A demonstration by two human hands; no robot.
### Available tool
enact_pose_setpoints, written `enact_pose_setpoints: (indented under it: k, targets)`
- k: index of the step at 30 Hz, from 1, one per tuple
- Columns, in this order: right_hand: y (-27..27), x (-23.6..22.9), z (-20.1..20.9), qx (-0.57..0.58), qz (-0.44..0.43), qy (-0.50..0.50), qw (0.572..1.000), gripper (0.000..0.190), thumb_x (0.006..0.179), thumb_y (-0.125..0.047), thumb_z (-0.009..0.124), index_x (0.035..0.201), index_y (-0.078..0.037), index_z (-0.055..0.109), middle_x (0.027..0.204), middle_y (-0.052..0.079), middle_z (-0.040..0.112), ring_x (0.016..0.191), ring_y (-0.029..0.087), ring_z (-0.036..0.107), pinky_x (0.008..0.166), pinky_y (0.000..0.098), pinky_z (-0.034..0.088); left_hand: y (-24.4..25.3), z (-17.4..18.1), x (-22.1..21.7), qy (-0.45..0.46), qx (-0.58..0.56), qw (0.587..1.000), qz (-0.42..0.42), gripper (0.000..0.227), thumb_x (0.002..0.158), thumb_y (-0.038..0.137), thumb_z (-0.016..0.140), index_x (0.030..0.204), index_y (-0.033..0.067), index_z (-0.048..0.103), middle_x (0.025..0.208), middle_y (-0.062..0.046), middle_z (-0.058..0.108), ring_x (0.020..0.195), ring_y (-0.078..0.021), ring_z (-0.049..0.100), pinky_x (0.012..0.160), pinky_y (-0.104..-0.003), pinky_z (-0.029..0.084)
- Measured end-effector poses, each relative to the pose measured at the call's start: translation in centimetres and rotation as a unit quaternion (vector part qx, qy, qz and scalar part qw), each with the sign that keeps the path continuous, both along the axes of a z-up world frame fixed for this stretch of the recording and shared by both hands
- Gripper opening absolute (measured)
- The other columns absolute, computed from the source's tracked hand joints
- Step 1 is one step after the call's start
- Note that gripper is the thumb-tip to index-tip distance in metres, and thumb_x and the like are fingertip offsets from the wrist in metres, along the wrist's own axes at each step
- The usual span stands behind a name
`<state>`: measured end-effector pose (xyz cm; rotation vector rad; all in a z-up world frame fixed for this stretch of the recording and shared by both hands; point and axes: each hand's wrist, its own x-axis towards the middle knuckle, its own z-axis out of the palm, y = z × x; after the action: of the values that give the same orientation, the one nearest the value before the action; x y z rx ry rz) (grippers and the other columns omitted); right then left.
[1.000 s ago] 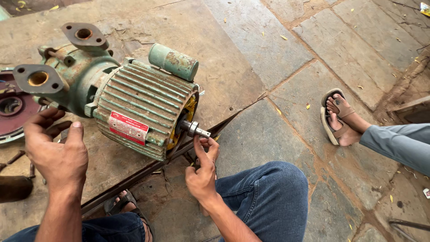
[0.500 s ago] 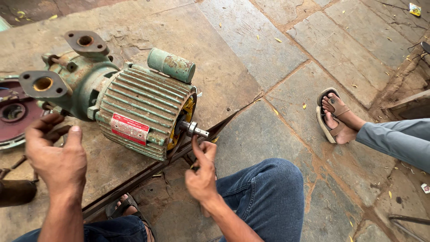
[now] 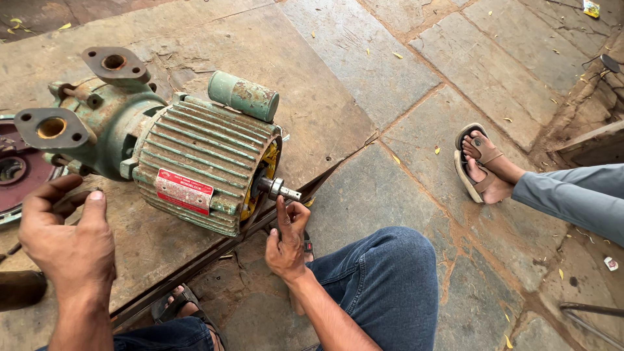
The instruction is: The person uses a wrench and a flat metal bar to loosen and remove bolts from the base of a green electric motor mounted on a wooden workbench. After removing the bolts, the person rotates the motor and briefly handles the motor's end cap and internal wiring.
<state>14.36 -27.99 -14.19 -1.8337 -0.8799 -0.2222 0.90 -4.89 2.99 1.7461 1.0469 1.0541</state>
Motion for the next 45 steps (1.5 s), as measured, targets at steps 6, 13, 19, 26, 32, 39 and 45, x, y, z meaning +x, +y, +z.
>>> enact_pose_setpoints:
  k: [6, 13, 19, 26, 32, 39, 45]
  targets:
    - [0.6, -1.0, 0.7, 0.081, 0.047, 0.115, 0.989, 0.102, 0.070, 0.007, 0.045, 0.163, -0.032, 0.035, 0.118, 0.007, 0.039, 0.112, 0.022, 0.041, 0.096, 0.0350, 0.047, 0.3, -0.1, 0.1, -0.017, 0.011, 1.000, -0.009, 0.028, 0.096, 0.000, 0.070, 0.122, -0.0035, 0.061, 0.116, -0.011, 0.067, 0.106, -0.0172, 0.066, 0.096, -0.029, 0.054]
    - [-1.3, -0.9, 4.1, 0.110, -0.017, 0.118, 0.987, 0.091, 0.071, 0.010, 0.046, 0.151, -0.031, 0.062, 0.104, 0.004, 0.036, 0.104, 0.019, 0.040, 0.092, 0.0307, 0.045, -0.4, -0.2, 0.9, 0.012, 0.037, 0.999, -0.002, 0.026, 0.095, -0.001, 0.072, 0.119, -0.0033, 0.063, 0.110, -0.012, 0.068, 0.102, -0.0183, 0.066, 0.092, -0.030, 0.053]
    - [0.6, -2.0, 4.9, 0.120, 0.020, 0.192, 0.974, 0.098, 0.068, 0.011, 0.045, 0.158, -0.029, 0.046, 0.109, 0.001, 0.040, 0.103, 0.016, 0.041, 0.089, 0.0270, 0.045, 0.1, -0.8, 0.5, 0.016, 0.008, 1.000, 0.007, 0.026, 0.096, 0.001, 0.071, 0.120, -0.0027, 0.063, 0.111, -0.011, 0.067, 0.102, -0.0178, 0.066, 0.092, -0.031, 0.055]
    - [-0.7, -1.6, 6.8, 0.170, 0.083, 0.298, 0.936, 0.091, 0.069, 0.007, 0.046, 0.154, -0.024, 0.055, 0.105, 0.001, 0.049, 0.099, 0.016, 0.043, 0.089, 0.0293, 0.051, 0.0, -1.0, 1.3, 0.016, 0.016, 1.000, -0.002, 0.027, 0.095, -0.001, 0.070, 0.122, -0.0028, 0.063, 0.111, -0.012, 0.067, 0.103, -0.0178, 0.067, 0.090, -0.029, 0.057]
    - [-0.5, -1.7, 9.8, 0.102, 0.005, 0.271, 0.957, 0.091, 0.068, 0.004, 0.050, 0.157, -0.017, 0.049, 0.101, 0.001, 0.044, 0.098, 0.015, 0.042, 0.086, 0.0289, 0.047, -0.2, -0.9, 1.2, 0.019, 0.037, 0.999, -0.002, 0.026, 0.095, -0.002, 0.072, 0.121, -0.0039, 0.064, 0.112, -0.013, 0.068, 0.103, -0.0178, 0.067, 0.088, -0.028, 0.056]
    - [-0.2, -2.1, 10.4, 0.153, 0.059, 0.335, 0.928, 0.091, 0.071, 0.002, 0.054, 0.158, -0.020, 0.040, 0.132, -0.008, 0.044, 0.091, 0.018, 0.046, 0.093, 0.0291, 0.049, 0.3, -1.2, 1.1, 0.009, 0.019, 1.000, -0.010, 0.025, 0.098, -0.002, 0.071, 0.121, -0.0042, 0.064, 0.112, -0.012, 0.068, 0.102, -0.0162, 0.067, 0.091, -0.028, 0.056]
    - [-2.0, 0.6, 6.9, 0.105, -0.066, 0.145, 0.982, 0.094, 0.070, 0.008, 0.049, 0.157, -0.026, 0.050, 0.107, 0.004, 0.045, 0.104, 0.019, 0.045, 0.087, 0.0306, 0.051, 0.3, -0.8, 0.9, -0.007, 0.033, 0.999, -0.024, 0.025, 0.098, -0.002, 0.071, 0.121, -0.0053, 0.062, 0.116, -0.011, 0.068, 0.107, -0.0159, 0.067, 0.096, -0.027, 0.055]
